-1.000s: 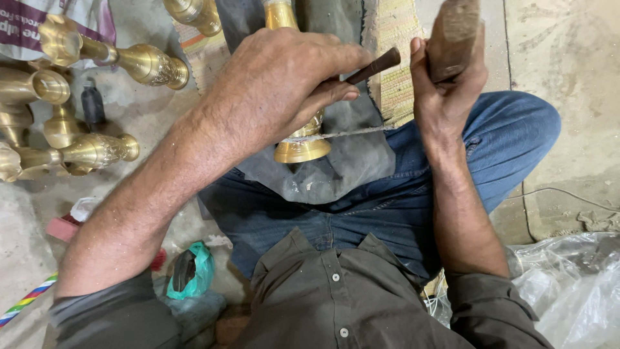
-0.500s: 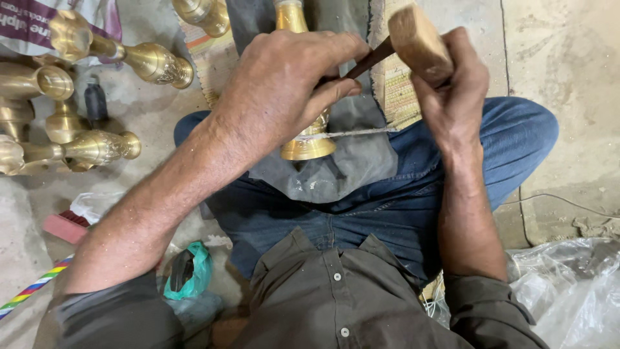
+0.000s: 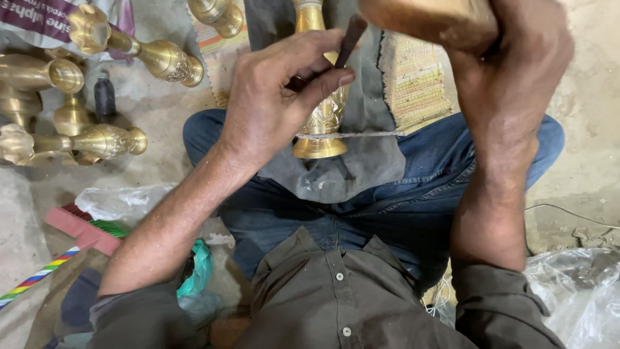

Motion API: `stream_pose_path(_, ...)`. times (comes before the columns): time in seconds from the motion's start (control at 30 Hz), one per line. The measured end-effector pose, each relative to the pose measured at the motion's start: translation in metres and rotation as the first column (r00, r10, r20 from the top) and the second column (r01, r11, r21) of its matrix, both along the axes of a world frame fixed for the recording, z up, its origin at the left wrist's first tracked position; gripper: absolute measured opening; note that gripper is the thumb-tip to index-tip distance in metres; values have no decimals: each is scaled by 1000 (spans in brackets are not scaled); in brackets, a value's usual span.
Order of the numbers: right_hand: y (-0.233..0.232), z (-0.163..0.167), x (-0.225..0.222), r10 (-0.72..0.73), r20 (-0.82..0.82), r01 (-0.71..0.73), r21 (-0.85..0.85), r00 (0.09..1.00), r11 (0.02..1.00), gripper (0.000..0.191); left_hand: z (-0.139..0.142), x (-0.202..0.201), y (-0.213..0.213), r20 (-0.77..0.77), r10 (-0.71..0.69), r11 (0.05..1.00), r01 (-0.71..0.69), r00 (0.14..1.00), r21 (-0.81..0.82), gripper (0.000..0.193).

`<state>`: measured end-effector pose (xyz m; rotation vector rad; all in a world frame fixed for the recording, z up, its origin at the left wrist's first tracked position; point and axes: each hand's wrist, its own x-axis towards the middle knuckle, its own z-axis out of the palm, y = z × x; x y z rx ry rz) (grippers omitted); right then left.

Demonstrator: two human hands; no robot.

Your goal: The person sits cross-legged on the floor holding a brass vase against their lap and engraves decorative patterns into its surface. They hold a chisel against the metal with one hand and strike it with a wooden mallet in the other, rotating the vase to work on different areas.

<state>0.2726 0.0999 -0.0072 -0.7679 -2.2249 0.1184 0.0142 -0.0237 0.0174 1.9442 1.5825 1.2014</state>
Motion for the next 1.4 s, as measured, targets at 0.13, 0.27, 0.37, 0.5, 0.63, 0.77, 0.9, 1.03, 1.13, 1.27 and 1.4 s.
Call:
stream_pose_path(0.13, 7, 15, 1, -3, 90, -3, 71, 996, 997, 20, -1, 1, 2, -60, -14, 999, 16, 998, 38, 33)
stream_pose_path(0.27, 2, 19, 3, 48, 48, -46, -41, 998, 998, 19, 4, 5, -1, -59, -15, 1000, 16, 998, 24, 32)
stream_pose_path(0.37, -1, 20, 5, 61, 36, -57, -92, 997, 994, 18, 7, 6, 0, -71, 18, 1000, -17, 997, 8, 31)
stream_pose_path(0.5, 0, 20, 7, 85, 34, -78, -176, 996, 981, 17, 7, 6, 3, -86, 27, 1000, -25, 996, 18, 31)
stream_pose_path(0.63, 3, 19, 6, 117, 24, -108, -237, 993, 966, 16, 7, 6, 3, -68, 37, 998, -40, 997, -52, 32)
stream_pose_path(0.77, 6, 16, 6, 145, 13, -134, -300, 989, 945, 15, 7, 6, 1, -61, 10, 999, -12, 998, -31, 32)
stream_pose_path(0.9, 9, 12, 7, 158, 0, -149, -331, 987, 932, 14, 6, 5, 0, -68, 1, 1000, -1, 998, -11, 32)
stream_pose_path(1.03, 10, 8, 9, 151, -3, -141, -376, 989, 916, 13, 4, 4, -2, -47, -18, 1000, 18, 999, 5, 34)
stream_pose_path(1.13, 8, 4, 11, 152, -19, -148, -388, 988, 910, 10, 3, 4, -3, -93, -28, 1000, 29, 995, 6, 33)
stream_pose_path(1.27, 9, 3, 14, 180, -5, -173, -308, 984, 936, 16, 5, 4, -2, -54, -21, 998, 18, 998, -53, 33)
stream_pose_path(1.4, 6, 4, 14, 189, 4, -181, -267, 982, 947, 17, 8, 4, -5, -58, -39, 999, 38, 998, -31, 34)
